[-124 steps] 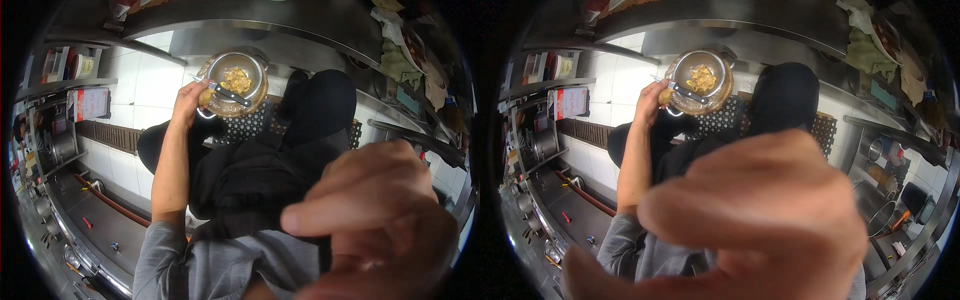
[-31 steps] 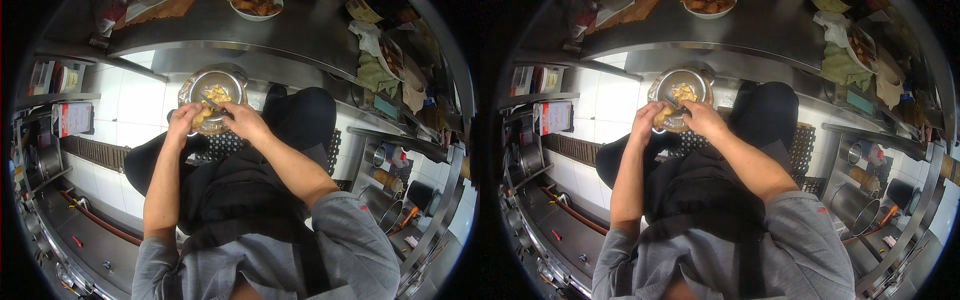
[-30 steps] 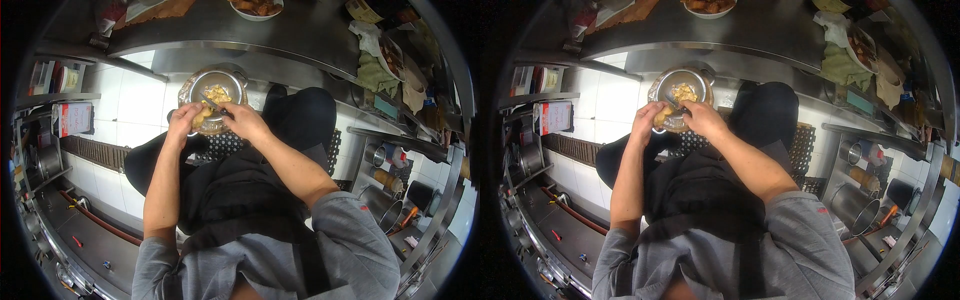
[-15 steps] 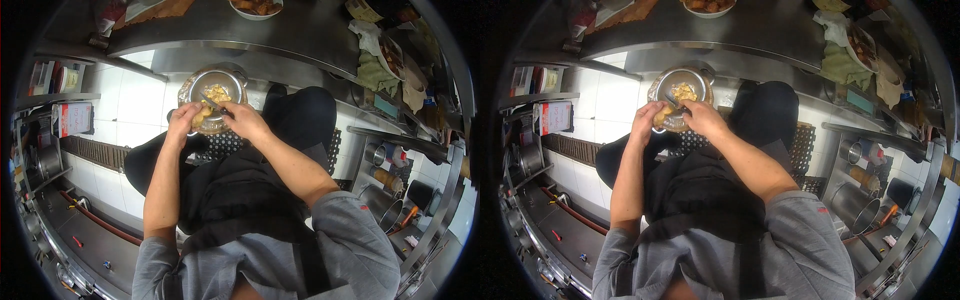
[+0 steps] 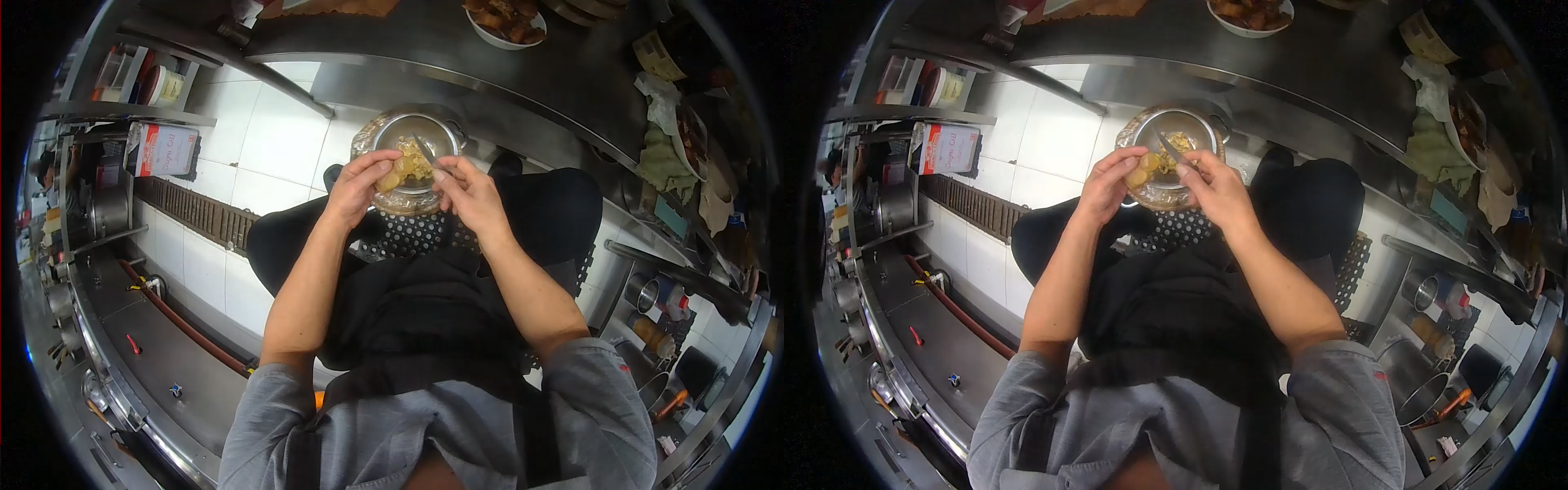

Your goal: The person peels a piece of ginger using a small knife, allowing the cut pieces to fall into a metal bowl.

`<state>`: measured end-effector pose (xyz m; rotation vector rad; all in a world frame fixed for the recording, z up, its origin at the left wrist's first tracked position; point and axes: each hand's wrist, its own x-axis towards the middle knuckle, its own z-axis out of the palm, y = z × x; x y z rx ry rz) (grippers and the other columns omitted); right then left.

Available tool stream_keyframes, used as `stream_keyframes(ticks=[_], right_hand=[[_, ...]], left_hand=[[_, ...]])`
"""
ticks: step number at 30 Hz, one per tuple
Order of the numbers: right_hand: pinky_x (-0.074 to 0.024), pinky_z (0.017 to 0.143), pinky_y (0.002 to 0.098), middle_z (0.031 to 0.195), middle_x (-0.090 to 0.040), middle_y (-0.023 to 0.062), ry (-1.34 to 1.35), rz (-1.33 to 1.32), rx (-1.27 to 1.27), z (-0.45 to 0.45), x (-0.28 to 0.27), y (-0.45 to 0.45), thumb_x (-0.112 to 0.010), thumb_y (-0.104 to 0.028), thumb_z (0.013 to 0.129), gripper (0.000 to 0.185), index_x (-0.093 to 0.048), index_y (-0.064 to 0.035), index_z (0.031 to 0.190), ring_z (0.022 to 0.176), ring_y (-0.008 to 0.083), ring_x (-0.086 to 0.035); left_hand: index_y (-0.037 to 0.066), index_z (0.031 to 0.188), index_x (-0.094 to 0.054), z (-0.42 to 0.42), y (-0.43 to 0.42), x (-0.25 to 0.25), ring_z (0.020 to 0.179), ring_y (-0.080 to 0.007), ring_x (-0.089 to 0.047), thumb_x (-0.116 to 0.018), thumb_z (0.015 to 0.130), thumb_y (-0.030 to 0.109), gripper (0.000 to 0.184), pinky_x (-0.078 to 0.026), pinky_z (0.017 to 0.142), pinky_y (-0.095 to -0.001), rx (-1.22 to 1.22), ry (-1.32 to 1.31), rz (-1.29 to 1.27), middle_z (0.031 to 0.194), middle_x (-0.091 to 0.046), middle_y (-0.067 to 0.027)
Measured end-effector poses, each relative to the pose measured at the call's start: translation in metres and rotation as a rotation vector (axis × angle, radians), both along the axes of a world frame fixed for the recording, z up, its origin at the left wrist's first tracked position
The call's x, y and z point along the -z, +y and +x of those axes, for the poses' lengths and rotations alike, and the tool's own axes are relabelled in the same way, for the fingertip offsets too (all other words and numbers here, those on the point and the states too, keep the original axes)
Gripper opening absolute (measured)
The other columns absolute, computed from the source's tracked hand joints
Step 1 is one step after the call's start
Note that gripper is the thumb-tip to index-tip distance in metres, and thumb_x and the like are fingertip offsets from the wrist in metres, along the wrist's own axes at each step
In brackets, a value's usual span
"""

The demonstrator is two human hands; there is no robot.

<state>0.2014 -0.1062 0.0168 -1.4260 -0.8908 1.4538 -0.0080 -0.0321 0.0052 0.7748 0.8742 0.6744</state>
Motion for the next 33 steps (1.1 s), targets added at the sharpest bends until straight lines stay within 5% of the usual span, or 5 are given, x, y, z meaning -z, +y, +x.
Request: stream_keyframes(ticks=[4, 9, 16, 18, 33], right_hand=[[-0.0508, 0.064, 0.0305, 0.091, -0.069, 0.0115, -0.176, 0.024, -0.127, -0.002, 0.003, -0.005, -0.063, -0.024, 0.092, 0.036, -0.059, -0.0063, 0.123, 0.068, 0.0177, -0.065], [-0.0508, 0.085, 0.0412, 0.107, -0.068, 0.0196, -0.338, 0.232, -0.157, -0.009, 0.001, -0.011, -0.061, -0.030, 0.092, 0.040, -0.059, -0.0090, 0.126, 0.099, 0.0371, -0.065], [-0.0519, 0.079, 0.0356, 0.097, -0.070, 0.0189, -0.423, 0.307, -0.162, -0.007, -0.008, -0.011, -0.061, -0.026, 0.093, 0.041, -0.057, -0.0082, 0.130, 0.085, 0.0275, -0.070], [-0.0512, 0.084, 0.0412, 0.105, -0.068, 0.0203, -0.357, 0.287, -0.152, -0.006, -0.009, -0.011, -0.061, -0.025, 0.092, 0.039, -0.058, -0.0097, 0.127, 0.097, 0.0378, -0.066], [-0.0512, 0.084, 0.0428, 0.107, -0.067, 0.0215, -0.381, 0.377, -0.123, -0.012, -0.012, -0.014, -0.060, -0.022, 0.092, 0.036, -0.058, -0.0112, 0.127, 0.100, 0.0392, -0.064]], left_hand=[[0.004, 0.123, -0.059, 0.004, -0.003, -0.005, 0.099, -0.0160, -0.059, -0.060, 0.088, 0.008, 0.035, -0.047, 0.085, -0.0284, 0.015, -0.031, 0.014, 0.110, -0.063, -0.0065], [0.005, 0.121, -0.055, 0.002, -0.001, -0.003, 0.090, -0.0135, -0.056, -0.060, 0.081, 0.003, 0.040, -0.044, 0.073, -0.0269, 0.053, -0.055, 0.035, 0.103, -0.059, -0.0049], [0.005, 0.117, -0.055, 0.000, -0.002, 0.002, 0.090, -0.0144, -0.056, -0.056, 0.075, -0.002, 0.042, -0.044, 0.072, -0.0273, 0.060, -0.082, 0.008, 0.103, -0.058, -0.0060], [0.005, 0.116, -0.056, 0.000, -0.002, 0.002, 0.093, -0.0155, -0.056, -0.055, 0.075, -0.003, 0.042, -0.045, 0.075, -0.0281, 0.038, -0.108, 0.006, 0.105, -0.058, -0.0068], [0.000, 0.118, -0.058, 0.001, -0.005, 0.001, 0.104, -0.0224, -0.060, -0.050, 0.078, -0.008, 0.041, -0.055, 0.083, -0.0362, 0.079, -0.170, 0.002, 0.113, -0.060, -0.0116]])
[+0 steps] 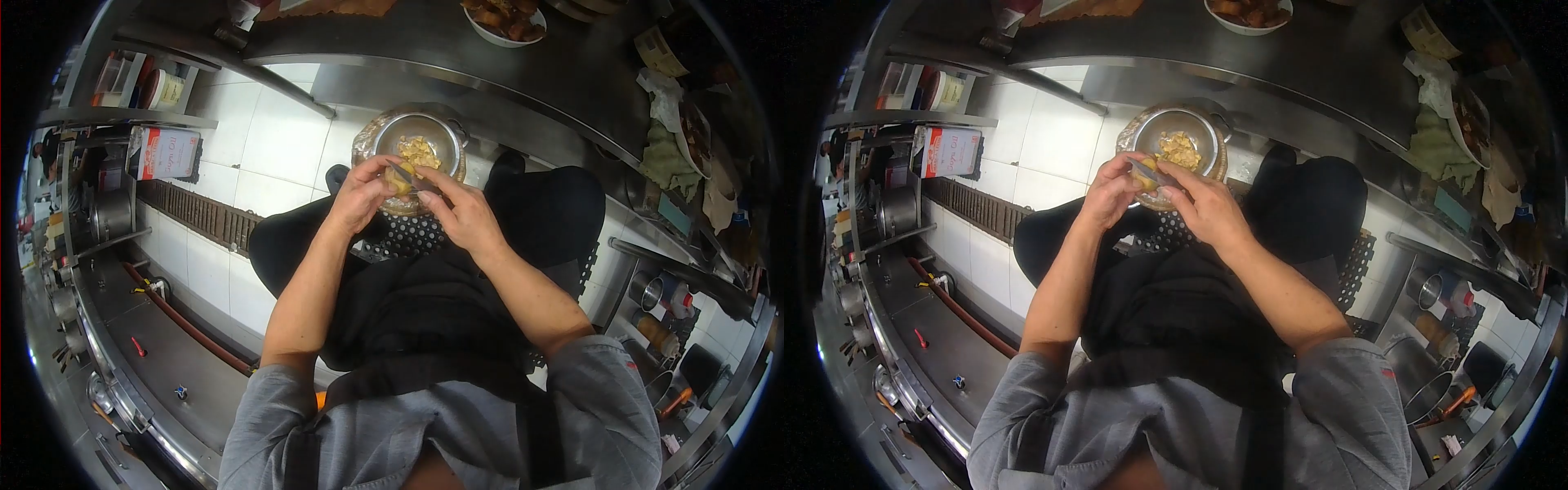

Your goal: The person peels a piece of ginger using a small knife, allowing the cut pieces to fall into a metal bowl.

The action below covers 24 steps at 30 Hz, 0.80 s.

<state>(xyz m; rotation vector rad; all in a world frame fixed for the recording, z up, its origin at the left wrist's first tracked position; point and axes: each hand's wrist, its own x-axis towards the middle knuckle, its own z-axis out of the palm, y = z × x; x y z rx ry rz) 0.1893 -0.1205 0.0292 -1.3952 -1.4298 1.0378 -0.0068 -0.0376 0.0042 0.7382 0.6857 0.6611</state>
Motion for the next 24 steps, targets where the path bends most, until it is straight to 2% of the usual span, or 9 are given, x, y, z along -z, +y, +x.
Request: stream_keyframes(ticks=[5, 7, 9, 10, 12, 13, 15, 17, 24], right_hand=[[-0.0509, 0.082, 0.0440, 0.103, -0.067, 0.0223, 0.083, -0.112, -0.002, -0.004, 0.003, 0.001, -0.059, -0.022, 0.093, 0.034, -0.056, -0.0100, 0.124, 0.099, 0.0412, -0.063], [-0.0506, 0.082, 0.0447, 0.102, -0.066, 0.0227, 0.095, -0.145, 0.003, -0.005, 0.008, 0.005, -0.059, -0.022, 0.093, 0.034, -0.055, -0.0097, 0.124, 0.100, 0.0424, -0.063], [-0.0529, 0.072, 0.0390, 0.095, -0.068, 0.0191, 0.046, -0.073, 0.065, -0.008, 0.018, 0.009, -0.057, -0.022, 0.094, 0.031, -0.055, -0.0099, 0.123, 0.080, 0.0338, -0.068], [-0.0529, 0.072, 0.0390, 0.095, -0.068, 0.0191, 0.048, -0.072, 0.066, -0.007, 0.016, 0.010, -0.057, -0.022, 0.094, 0.031, -0.055, -0.0099, 0.123, 0.080, 0.0338, -0.068], [-0.0514, 0.060, 0.0302, 0.087, -0.067, 0.0121, 0.388, -0.406, -0.009, -0.001, 0.009, 0.012, -0.055, -0.020, 0.096, 0.030, -0.056, -0.0108, 0.124, 0.059, 0.0179, -0.063], [-0.0514, 0.060, 0.0302, 0.087, -0.067, 0.0121, 0.390, -0.407, -0.008, 0.000, 0.009, 0.010, -0.055, -0.020, 0.096, 0.030, -0.056, -0.0108, 0.124, 0.059, 0.0179, -0.063], [-0.0473, 0.052, 0.0240, 0.083, -0.066, 0.0068, 0.387, -0.371, 0.055, 0.003, 0.010, 0.008, -0.054, -0.019, 0.097, 0.035, -0.053, -0.0124, 0.131, 0.051, 0.0074, -0.053], [-0.0483, 0.053, 0.0250, 0.083, -0.066, 0.0073, 0.371, -0.358, 0.069, 0.004, 0.010, 0.007, -0.053, -0.019, 0.097, 0.037, -0.053, -0.0126, 0.134, 0.052, 0.0088, -0.055], [-0.0504, 0.056, 0.0275, 0.081, -0.070, 0.0083, 0.223, -0.281, 0.062, 0.000, 0.011, 0.009, -0.053, -0.018, 0.097, 0.036, -0.058, -0.0141, 0.132, 0.052, 0.0111, -0.058]], left_hand=[[0.001, 0.116, -0.058, -0.001, -0.002, 0.008, 0.104, -0.0217, -0.060, -0.051, 0.079, -0.008, 0.039, -0.055, 0.083, -0.0346, 0.021, -0.001, 0.011, 0.111, -0.061, -0.0110], [0.001, 0.116, -0.059, -0.001, -0.002, 0.011, 0.103, -0.0212, -0.061, -0.053, 0.079, -0.008, 0.039, -0.053, 0.084, -0.0324, 0.053, 0.121, 0.067, 0.111, -0.061, -0.0108], [0.001, 0.117, -0.058, 0.001, -0.006, 0.011, 0.103, -0.0220, -0.061, -0.052, 0.079, -0.008, 0.039, -0.053, 0.084, -0.0321, 0.032, 0.136, 0.049, 0.111, -0.061, -0.0113], [0.001, 0.117, -0.058, 0.003, -0.007, 0.009, 0.103, -0.0228, -0.061, -0.051, 0.079, -0.008, 0.039, -0.052, 0.085, -0.0317, 0.010, 0.150, 0.032, 0.111, -0.061, -0.0119], [0.001, 0.118, -0.058, 0.007, -0.003, 0.001, 0.103, -0.0240, -0.061, -0.053, 0.080, -0.004, 0.039, -0.051, 0.083, -0.0316, -0.038, 0.071, 0.010, 0.111, -0.061, -0.0127], [0.001, 0.119, -0.057, 0.008, -0.002, -0.003, 0.102, -0.0252, -0.061, -0.054, 0.080, 0.001, 0.040, -0.050, 0.081, -0.0316, -0.089, -0.009, -0.015, 0.110, -0.061, -0.0135], [0.001, 0.121, -0.056, 0.004, 0.006, -0.005, 0.102, -0.0265, -0.061, -0.055, 0.079, 0.006, 0.042, -0.050, 0.077, -0.0318, -0.047, -0.096, -0.063, 0.111, -0.061, -0.0142], [0.003, 0.122, -0.055, 0.002, 0.008, -0.007, 0.099, -0.0268, -0.061, -0.059, 0.077, 0.017, 0.047, -0.046, 0.069, -0.0294, 0.001, -0.194, -0.120, 0.114, -0.059, -0.0146], [0.006, 0.120, -0.052, 0.005, 0.001, -0.004, 0.094, -0.0251, -0.061, -0.058, 0.079, 0.015, 0.042, -0.044, 0.064, -0.0267, 0.081, -0.093, -0.101, 0.114, -0.058, -0.0133]])
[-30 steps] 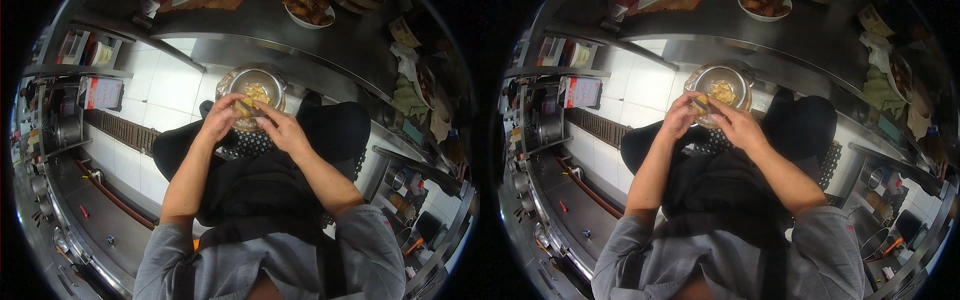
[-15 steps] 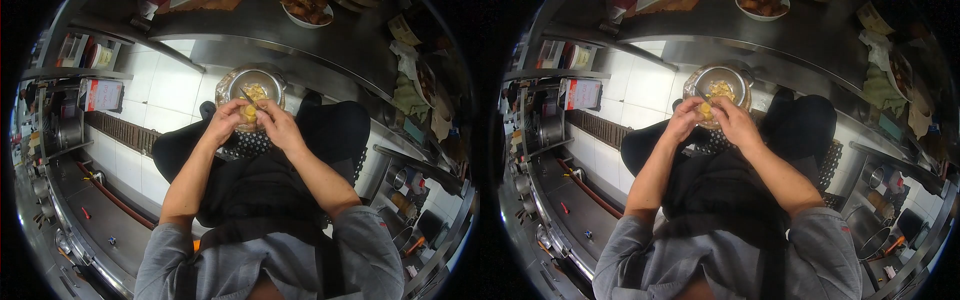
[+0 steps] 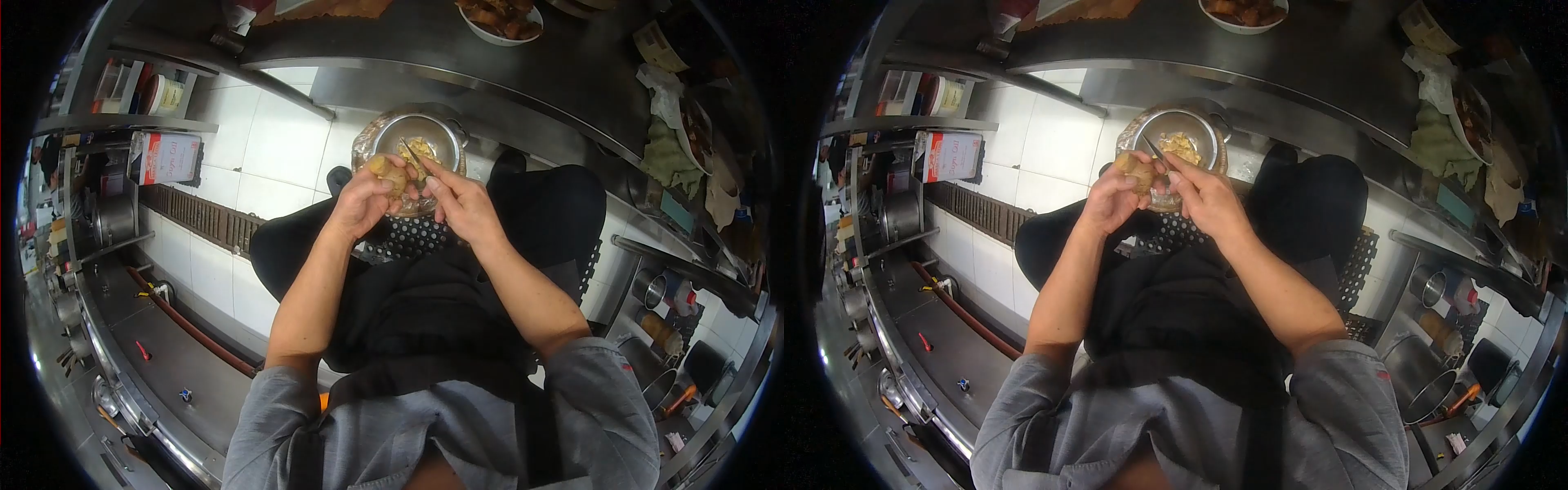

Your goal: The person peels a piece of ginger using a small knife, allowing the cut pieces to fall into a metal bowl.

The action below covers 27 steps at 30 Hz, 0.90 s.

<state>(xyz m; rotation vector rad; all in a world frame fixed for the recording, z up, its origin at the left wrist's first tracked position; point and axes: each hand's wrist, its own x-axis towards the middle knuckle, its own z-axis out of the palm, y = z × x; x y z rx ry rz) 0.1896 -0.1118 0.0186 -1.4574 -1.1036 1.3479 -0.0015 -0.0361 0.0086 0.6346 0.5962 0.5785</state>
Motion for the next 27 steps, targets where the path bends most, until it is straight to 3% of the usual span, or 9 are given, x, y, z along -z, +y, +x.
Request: stream_keyframes(ticks=[6, 9, 13, 15, 18, 21, 24, 27], right_hand=[[-0.0474, 0.055, 0.0238, 0.081, -0.065, 0.0051, 0.002, -0.018, 0.050, 0.002, -0.003, 0.003, -0.054, -0.016, 0.098, 0.037, -0.056, -0.0076, 0.133, 0.054, 0.0074, -0.054], [-0.0489, 0.056, 0.0291, 0.080, -0.069, 0.0086, 0.019, -0.040, 0.075, 0.003, 0.003, 0.002, -0.056, -0.024, 0.096, 0.040, -0.057, -0.0131, 0.134, 0.053, 0.0119, -0.058], [-0.0487, 0.056, 0.0286, 0.081, -0.069, 0.0093, -0.007, -0.032, 0.038, 0.003, 0.006, 0.001, -0.056, -0.025, 0.096, 0.041, -0.055, -0.0129, 0.135, 0.052, 0.0121, -0.057], [-0.0475, 0.054, 0.0242, 0.081, -0.066, 0.0062, -0.073, -0.034, -0.013, 0.004, 0.004, 0.002, -0.054, -0.016, 0.097, 0.037, -0.055, -0.0064, 0.133, 0.053, 0.0082, -0.056], [-0.0483, 0.053, 0.0247, 0.081, -0.067, 0.0057, -0.014, -0.044, 0.040, 0.003, 0.000, 0.002, -0.054, -0.018, 0.097, 0.037, -0.056, -0.0054, 0.132, 0.053, 0.0084, -0.056], [-0.0494, 0.053, 0.0253, 0.082, -0.067, 0.0056, 0.020, -0.073, 0.057, 0.003, 0.006, 0.002, -0.052, -0.019, 0.098, 0.035, -0.056, -0.0046, 0.130, 0.053, 0.0089, -0.057], [-0.0502, 0.053, 0.0267, 0.082, -0.068, 0.0065, 0.008, -0.063, 0.050, 0.004, 0.004, 0.000, -0.050, -0.018, 0.099, 0.033, -0.057, -0.0037, 0.127, 0.053, 0.0109, -0.060], [-0.0505, 0.053, 0.0280, 0.083, -0.067, 0.0067, 0.025, -0.050, 0.044, 0.004, 0.008, 0.001, -0.050, -0.019, 0.099, 0.033, -0.056, -0.0035, 0.127, 0.054, 0.0121, -0.061]], left_hand=[[0.007, 0.128, -0.043, 0.004, -0.002, 0.000, 0.091, -0.0260, -0.062, -0.055, 0.082, 0.012, 0.048, -0.044, 0.060, -0.0256, -0.022, 0.045, -0.011, 0.114, -0.057, -0.0142], [0.006, 0.130, -0.041, 0.004, 0.000, 0.000, 0.087, -0.0268, -0.063, -0.052, 0.083, 0.010, 0.049, -0.044, 0.055, -0.0253, -0.029, 0.080, 0.016, 0.114, -0.057, -0.0162], [0.003, 0.132, -0.041, 0.002, 0.002, -0.003, 0.075, -0.0201, -0.063, -0.049, 0.088, 0.010, 0.045, -0.042, 0.049, -0.0230, 0.001, 0.115, -0.014, 0.107, -0.061, -0.0164], [0.003, 0.133, -0.041, 0.002, 0.002, -0.005, 0.071, -0.0173, -0.062, -0.049, 0.090, 0.011, 0.044, -0.041, 0.048, -0.0222, 0.019, 0.128, -0.029, 0.104, -0.062, -0.0159], [0.001, 0.131, -0.047, 0.004, 0.000, -0.004, 0.067, -0.0132, -0.061, -0.053, 0.091, 0.013, 0.042, -0.038, 0.046, -0.0202, -0.016, 0.233, -0.007, 0.099, -0.064, -0.0122], [-0.001, 0.123, -0.057, 0.006, -0.003, 0.003, 0.072, -0.0118, -0.063, -0.061, 0.085, 0.010, 0.040, -0.040, 0.051, -0.0200, -0.094, 0.506, 0.127, 0.098, -0.066, -0.0060], [-0.001, 0.124, -0.057, 0.004, 0.001, 0.015, 0.077, -0.0126, -0.064, -0.061, 0.082, 0.009, 0.043, -0.042, 0.052, -0.0217, -0.046, 0.655, 0.204, 0.098, -0.066, -0.0064], [0.002, 0.129, -0.052, 0.011, -0.003, 0.017, 0.071, -0.0095, -0.060, -0.059, 0.083, 0.012, 0.048, -0.036, 0.047, -0.0206, -0.053, 0.715, 0.233, 0.092, -0.063, -0.0064]])
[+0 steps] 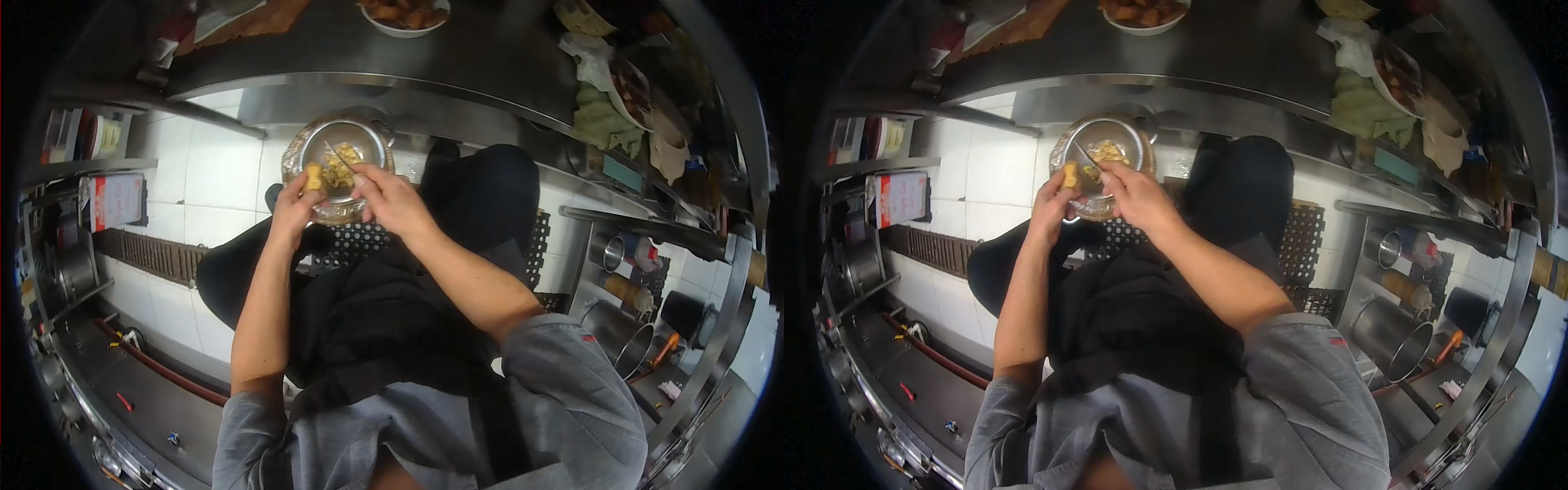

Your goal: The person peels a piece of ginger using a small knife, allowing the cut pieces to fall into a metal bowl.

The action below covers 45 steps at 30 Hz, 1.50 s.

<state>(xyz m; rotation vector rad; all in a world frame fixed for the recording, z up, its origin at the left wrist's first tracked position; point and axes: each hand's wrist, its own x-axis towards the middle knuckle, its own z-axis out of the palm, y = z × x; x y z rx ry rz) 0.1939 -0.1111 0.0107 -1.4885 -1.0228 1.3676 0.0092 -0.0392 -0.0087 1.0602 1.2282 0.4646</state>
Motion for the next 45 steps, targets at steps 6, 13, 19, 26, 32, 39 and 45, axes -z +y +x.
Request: stream_keyframes(ticks=[6, 13, 19, 26, 32, 39, 45], right_hand=[[-0.0505, 0.056, 0.0286, 0.084, -0.067, 0.0091, -0.022, 0.002, 0.035, 0.001, 0.009, 0.003, -0.048, -0.022, 0.100, 0.028, -0.061, -0.0024, 0.114, 0.058, 0.0136, -0.062], [-0.0475, 0.047, 0.0272, 0.073, -0.062, 0.0055, 0.080, -0.092, 0.038, 0.002, 0.001, 0.002, -0.051, -0.019, 0.099, 0.021, -0.061, -0.0014, 0.102, 0.052, 0.0109, -0.058], [-0.0473, 0.046, 0.0249, 0.074, -0.062, 0.0052, 0.130, -0.045, -0.009, 0.001, 0.001, 0.001, -0.052, -0.017, 0.099, 0.021, -0.060, 0.0003, 0.107, 0.052, 0.0111, -0.059], [-0.0457, 0.045, 0.0230, 0.072, -0.062, 0.0049, 0.071, -0.066, -0.007, 0.004, -0.003, 0.002, -0.052, -0.017, 0.099, 0.020, -0.059, 0.0017, 0.105, 0.050, 0.0105, -0.058], [-0.0440, 0.043, 0.0220, 0.070, -0.061, 0.0046, 0.056, -0.069, -0.025, 0.002, -0.004, 0.002, -0.052, -0.017, 0.099, 0.021, -0.059, 0.0015, 0.103, 0.048, 0.0096, -0.056], [-0.0417, 0.041, 0.0221, 0.070, -0.061, 0.0037, 0.050, -0.075, -0.027, 0.001, -0.001, 0.002, -0.052, -0.018, 0.099, 0.021, -0.059, 0.0008, 0.104, 0.047, 0.0084, -0.054], [-0.0415, 0.041, 0.0220, 0.070, -0.061, 0.0034, 0.030, -0.078, -0.056, 0.000, -0.002, 0.001, -0.052, -0.017, 0.098, 0.020, -0.060, 0.0006, 0.105, 0.048, 0.0079, -0.054]], left_hand=[[0.000, 0.131, -0.043, -0.001, 0.003, -0.009, 0.057, -0.0135, -0.057, -0.050, 0.086, 0.012, 0.048, -0.033, 0.041, -0.0214, -0.107, 0.033, -0.092, 0.088, -0.061, -0.0107], [-0.002, 0.131, -0.047, -0.004, 0.005, -0.013, 0.056, -0.0125, -0.051, -0.047, 0.085, 0.012, 0.048, -0.030, 0.041, -0.0200, -0.149, -0.326, -0.229, 0.084, -0.060, -0.0107], [0.000, 0.130, -0.050, -0.009, 0.000, -0.010, 0.067, -0.0089, -0.055, -0.067, 0.081, 0.003, 0.052, -0.038, 0.054, -0.0187, 0.072, -0.299, -0.112, 0.089, -0.062, -0.0045], [0.001, 0.127, -0.055, -0.009, -0.001, -0.014, 0.096, -0.0133, -0.062, -0.069, 0.081, 0.003, 0.049, -0.051, 0.077, -0.0265, 0.105, -0.186, 0.099, 0.107, -0.065, -0.0075], [0.005, 0.125, -0.056, -0.008, -0.002, -0.012, 0.100, -0.0131, -0.060, -0.067, 0.081, -0.002, 0.046, -0.049, 0.085, -0.0254, 0.119, -0.262, 0.099, 0.112, -0.064, -0.0057], [0.005, 0.127, -0.055, -0.008, -0.002, -0.013, 0.097, -0.0141, -0.062, -0.066, 0.081, -0.002, 0.048, -0.050, 0.079, -0.0256, 0.106, -0.246, 0.110, 0.112, -0.062, -0.0069], [0.005, 0.126, -0.056, -0.007, -0.002, -0.015, 0.100, -0.0134, -0.060, -0.065, 0.080, -0.004, 0.048, -0.049, 0.084, -0.0262, 0.115, -0.249, 0.096, 0.111, -0.062, -0.0063]])
